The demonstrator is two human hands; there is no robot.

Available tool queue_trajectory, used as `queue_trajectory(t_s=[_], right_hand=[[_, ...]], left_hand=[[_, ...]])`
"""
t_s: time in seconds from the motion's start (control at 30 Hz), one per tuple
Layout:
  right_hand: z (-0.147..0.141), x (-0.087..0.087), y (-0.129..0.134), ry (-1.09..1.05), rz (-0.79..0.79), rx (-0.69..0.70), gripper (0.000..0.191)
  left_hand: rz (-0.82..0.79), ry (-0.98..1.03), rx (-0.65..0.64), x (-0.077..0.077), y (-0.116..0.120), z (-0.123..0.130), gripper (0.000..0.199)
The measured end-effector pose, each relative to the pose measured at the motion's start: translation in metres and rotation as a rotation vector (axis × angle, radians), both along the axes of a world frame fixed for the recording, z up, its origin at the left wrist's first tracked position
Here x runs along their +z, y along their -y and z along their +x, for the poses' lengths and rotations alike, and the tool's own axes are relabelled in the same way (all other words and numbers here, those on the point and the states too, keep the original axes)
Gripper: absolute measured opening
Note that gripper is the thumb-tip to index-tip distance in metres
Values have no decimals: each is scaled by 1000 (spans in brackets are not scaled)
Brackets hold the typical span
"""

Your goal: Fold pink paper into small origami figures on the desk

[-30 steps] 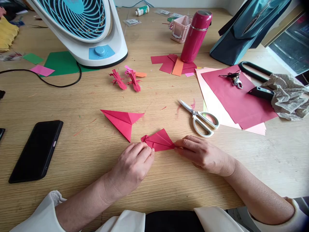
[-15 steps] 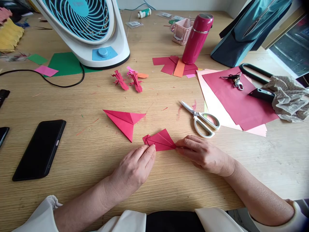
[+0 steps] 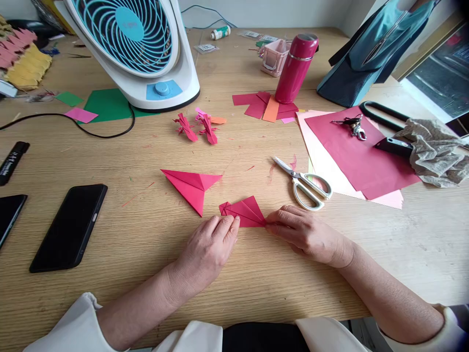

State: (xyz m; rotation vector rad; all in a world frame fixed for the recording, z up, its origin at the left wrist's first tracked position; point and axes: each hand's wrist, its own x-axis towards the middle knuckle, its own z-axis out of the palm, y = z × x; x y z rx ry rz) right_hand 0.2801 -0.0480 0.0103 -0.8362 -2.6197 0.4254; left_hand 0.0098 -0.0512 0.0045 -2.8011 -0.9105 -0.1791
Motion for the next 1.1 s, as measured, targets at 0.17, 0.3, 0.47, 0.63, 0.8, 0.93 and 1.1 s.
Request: queue_trajectory(t_s=[0.17, 0.3, 0.47, 0.63, 0.8, 0.93, 1.1], right_hand=[[-1, -1, 0, -4, 3, -10, 27], [-3, -1, 1, -10, 10, -8, 27], [-3, -2, 0, -60, -13, -13, 28], [-6, -9, -2, -183, -104, -138, 25], [-12, -12, -4, -254, -108, -367, 31], [-15, -12, -4, -244, -111, -412, 33], [-18, -9, -4, -266, -189, -382, 30]], left_hand=[[-2, 24, 49, -1, 1, 4, 36], [-32, 53, 95, -1, 2, 6, 34], [-40, 59, 97, -2, 2, 6, 34], [-53, 110, 45, -6, -4, 1, 37], [-160, 222, 6, -8, -11, -1, 37], [-201, 288, -17, -8, -17, -2, 35], [-228, 337, -76, -8, -29, -1, 32]])
